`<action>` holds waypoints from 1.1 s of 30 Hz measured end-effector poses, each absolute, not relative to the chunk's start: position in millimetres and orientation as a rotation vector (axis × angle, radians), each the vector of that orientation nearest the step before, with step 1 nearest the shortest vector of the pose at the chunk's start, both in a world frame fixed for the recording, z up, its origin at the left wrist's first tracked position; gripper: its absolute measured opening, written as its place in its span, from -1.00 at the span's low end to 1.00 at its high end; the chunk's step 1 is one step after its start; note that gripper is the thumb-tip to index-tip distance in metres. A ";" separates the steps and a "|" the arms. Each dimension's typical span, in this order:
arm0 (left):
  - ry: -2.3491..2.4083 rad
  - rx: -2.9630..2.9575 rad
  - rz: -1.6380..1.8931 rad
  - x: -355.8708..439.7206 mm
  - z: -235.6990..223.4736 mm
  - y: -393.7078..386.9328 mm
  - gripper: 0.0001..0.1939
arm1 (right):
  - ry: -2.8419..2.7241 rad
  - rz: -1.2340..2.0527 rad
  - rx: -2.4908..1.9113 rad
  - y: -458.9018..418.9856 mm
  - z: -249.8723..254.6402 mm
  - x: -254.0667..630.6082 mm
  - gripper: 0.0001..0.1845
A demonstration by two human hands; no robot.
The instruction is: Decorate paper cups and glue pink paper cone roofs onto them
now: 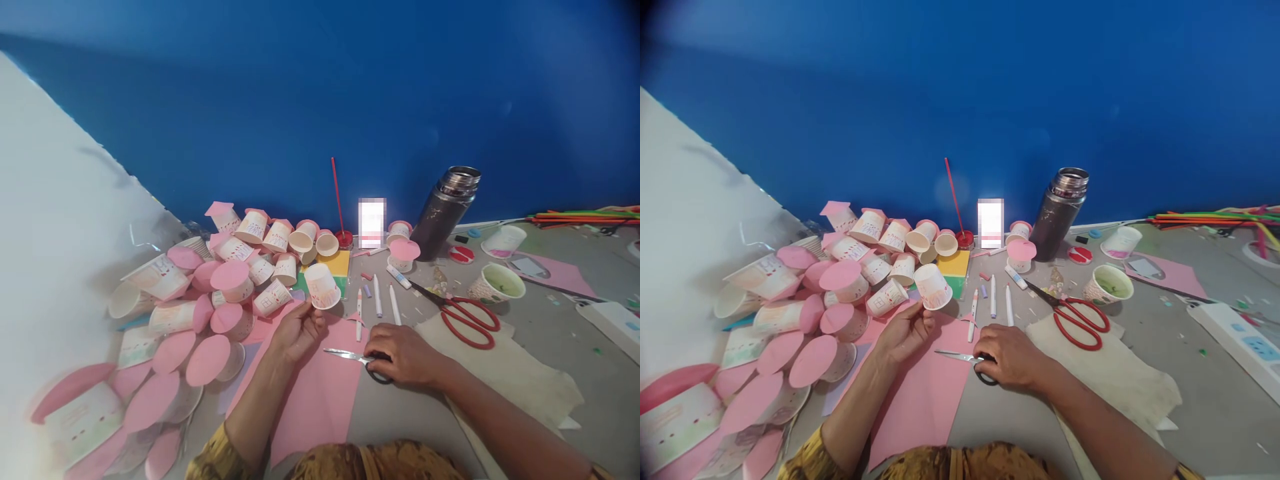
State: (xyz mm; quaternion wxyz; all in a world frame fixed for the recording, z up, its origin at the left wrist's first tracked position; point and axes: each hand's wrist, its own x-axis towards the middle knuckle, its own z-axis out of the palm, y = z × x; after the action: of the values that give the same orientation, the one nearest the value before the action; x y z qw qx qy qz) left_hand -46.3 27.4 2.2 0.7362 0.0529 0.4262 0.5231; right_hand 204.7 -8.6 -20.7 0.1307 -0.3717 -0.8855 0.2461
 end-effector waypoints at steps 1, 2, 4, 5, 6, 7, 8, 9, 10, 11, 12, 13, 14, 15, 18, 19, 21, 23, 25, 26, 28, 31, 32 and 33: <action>0.936 0.129 1.151 -45.9 4.3 28.1 -0.87 | -2.571 0.716 -1.057 -8.9 -21.1 204.3 -0.88; 0.941 0.144 1.160 -45.4 6.0 29.0 -0.88 | -2.567 0.713 -1.041 -9.0 -21.5 203.8 -0.87; 0.963 0.172 1.196 -43.9 7.6 31.4 -0.88 | -2.535 0.690 -1.047 -8.9 -22.4 203.1 -0.78; 0.978 0.181 1.217 -42.9 7.3 33.0 -0.87 | -2.508 0.670 -1.064 -8.5 -22.8 203.2 -0.74; 0.992 0.187 1.236 -41.8 6.2 34.7 -0.85 | -2.476 0.646 -1.087 -7.9 -23.2 203.6 -0.71; 1.006 0.188 1.251 -40.7 4.4 36.7 -0.84 | -2.440 0.621 -1.112 -7.1 -23.5 204.5 -0.69; 1.017 0.185 1.262 -39.6 2.1 38.6 -0.83 | -2.405 0.595 -1.136 -6.0 -23.9 205.9 -0.67; 1.028 0.181 1.268 -38.5 -0.6 40.6 -0.82 | -2.373 0.567 -1.163 -4.6 -24.0 207.8 -0.67; 1.036 0.178 1.270 -37.5 -3.5 42.5 -0.81 | -2.344 0.536 -1.196 -2.9 -24.1 210.3 -0.67; 1.042 0.177 1.270 -36.6 -6.4 44.1 -0.81 | -2.314 0.496 -1.243 -0.6 -23.9 213.3 -0.67; 1.044 0.179 1.269 -35.8 -9.0 45.5 -0.80 | -2.280 0.448 -1.306 2.0 -23.5 216.8 -0.67; 1.043 0.185 1.266 -35.1 -11.2 46.5 -0.80 | -2.242 0.399 -1.391 5.0 -23.0 220.7 -0.67; 1.040 0.195 1.264 -34.6 -12.9 47.3 -0.81 | -2.199 0.357 -1.490 8.2 -22.2 224.8 -0.69; 1.035 0.207 1.262 -34.2 -14.2 47.7 -0.81 | -2.155 0.326 -1.587 11.5 -21.4 228.9 -0.71; 1.023 0.245 1.262 -34.0 -16.0 47.3 -0.84 | -2.065 0.301 -1.794 19.3 -18.8 237.8 -0.78; 1.021 0.254 1.263 -34.3 -16.3 46.8 -0.85 | -2.054 0.301 -1.823 20.9 -18.0 238.9 -0.80; 1.019 0.270 1.266 -35.0 -17.0 45.6 -0.86 | -2.037 0.334 -1.879 22.3 -16.8 238.2 -0.84; 1.018 0.282 1.270 -35.8 -18.2 44.4 -0.86 | -2.008 0.401 -1.954 22.6 -16.0 235.4 -0.82; 1.016 0.293 1.271 -36.5 -19.4 43.3 -0.87 | -1.965 0.442 -2.015 23.1 -15.8 233.2 -0.81; 1.014 0.300 1.270 -36.8 -20.0 42.8 -0.87 | -1.940 0.438 -2.035 23.8 -15.9 233.1 -0.81; 1.007 0.314 1.265 -37.2 -20.8 42.3 -0.87 | -1.891 0.396 -2.060 25.5 -16.2 234.7 -0.80; 1.000 0.329 1.257 -37.8 -21.3 42.3 -0.87 | -1.837 0.358 -2.092 28.0 -16.5 239.9 -0.77; 0.999 0.331 1.256 -37.9 -21.4 42.4 -0.88 | -1.825 0.349 -2.103 28.7 -16.3 241.7 -0.77; 0.999 0.332 1.257 -38.1 -21.5 42.5 -0.88 | -1.814 0.339 -2.114 29.3 -15.8 243.3 -0.77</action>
State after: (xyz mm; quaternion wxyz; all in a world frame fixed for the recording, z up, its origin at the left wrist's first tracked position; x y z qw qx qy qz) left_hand -38.1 42.5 -21.5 0.6825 0.1480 0.4454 0.5603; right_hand 243.3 29.3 -15.8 0.1668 -0.7428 -0.6373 0.1192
